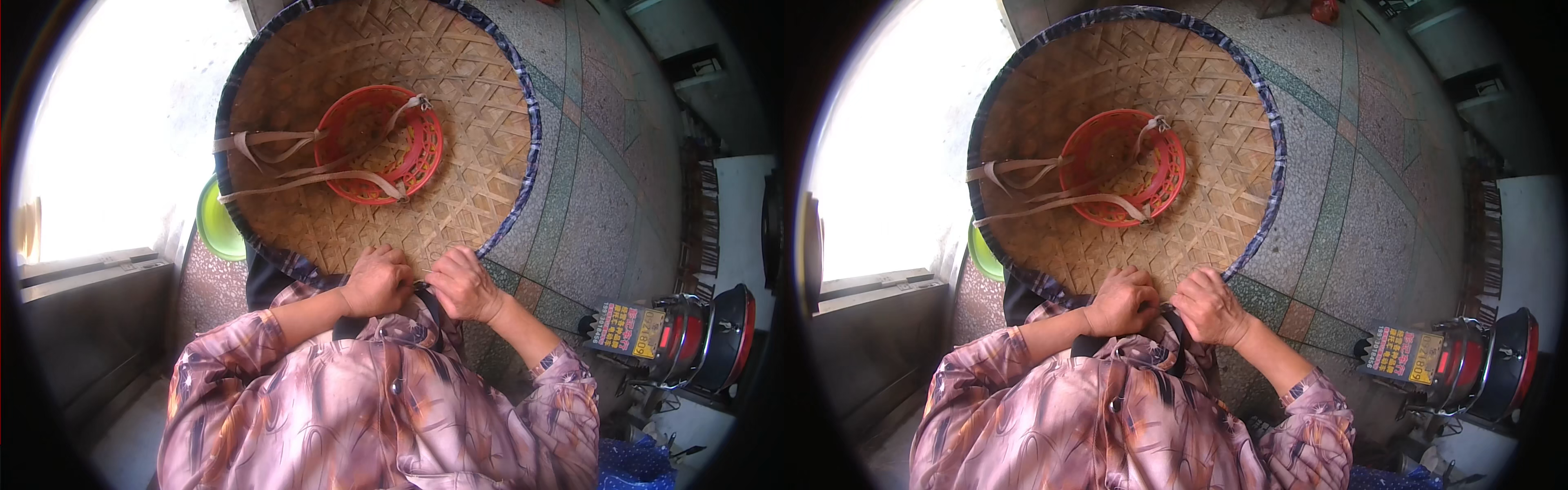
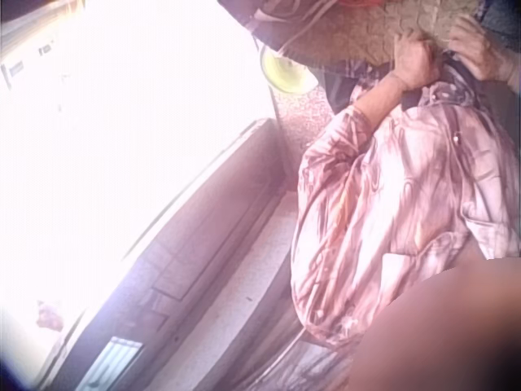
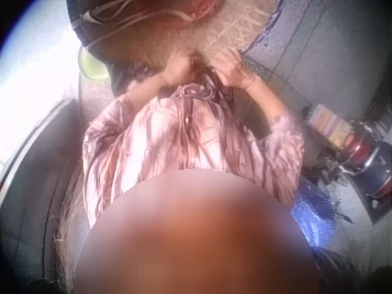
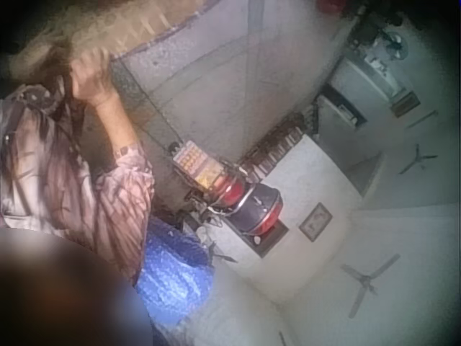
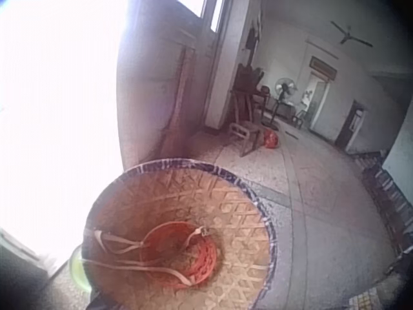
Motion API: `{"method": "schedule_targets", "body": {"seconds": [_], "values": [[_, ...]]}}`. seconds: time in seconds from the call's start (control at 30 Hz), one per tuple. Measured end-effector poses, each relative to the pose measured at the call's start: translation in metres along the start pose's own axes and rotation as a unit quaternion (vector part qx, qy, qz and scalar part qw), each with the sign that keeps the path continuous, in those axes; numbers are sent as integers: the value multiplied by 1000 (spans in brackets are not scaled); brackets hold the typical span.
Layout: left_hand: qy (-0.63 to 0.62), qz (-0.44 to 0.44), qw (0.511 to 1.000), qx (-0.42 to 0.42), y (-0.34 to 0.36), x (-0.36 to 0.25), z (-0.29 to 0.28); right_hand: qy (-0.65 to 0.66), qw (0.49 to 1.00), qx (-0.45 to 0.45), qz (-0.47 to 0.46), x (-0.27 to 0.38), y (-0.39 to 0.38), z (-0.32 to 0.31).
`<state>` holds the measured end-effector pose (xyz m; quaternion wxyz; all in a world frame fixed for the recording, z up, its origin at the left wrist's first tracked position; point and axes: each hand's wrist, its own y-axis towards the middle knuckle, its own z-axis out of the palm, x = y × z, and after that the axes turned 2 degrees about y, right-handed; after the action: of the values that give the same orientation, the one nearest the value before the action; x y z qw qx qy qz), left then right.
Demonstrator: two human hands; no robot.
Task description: The recorder is repairing a woven conical hat by sewing a blue fabric border around the edge using a needle and thread.
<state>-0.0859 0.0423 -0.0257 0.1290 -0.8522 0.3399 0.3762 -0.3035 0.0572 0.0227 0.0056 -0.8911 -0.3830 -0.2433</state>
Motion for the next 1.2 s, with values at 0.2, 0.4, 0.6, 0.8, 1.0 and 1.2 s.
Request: {"method": "schedule_targets", "body": {"seconds": [0.2, 0.4, 0.6, 0.8, 1.0, 1.2], "values": [[6, 8, 1000, -9, 2, -1, -3, 13, 999, 2, 29, -1, 5, 2], [-33, 30, 999, -29, 2, -1, -14, -3, 999, 6, 42, 4, 22, 3], [-88, 82, 985, -121, 7, 0, 18, -34, 999, 3, 32, 0, 3, 12], [-58, 58, 994, -75, 5, 0, 28, 0, 1000, -22, 14, -6, -10, 16], [-51, 56, 995, -67, 6, 10, 30, -16, 1000, -4, 12, -17, -11, 24], [-22, 43, 995, -90, 8, 11, 37, -40, 997, 59, 21, -21, -4, 23]]}}
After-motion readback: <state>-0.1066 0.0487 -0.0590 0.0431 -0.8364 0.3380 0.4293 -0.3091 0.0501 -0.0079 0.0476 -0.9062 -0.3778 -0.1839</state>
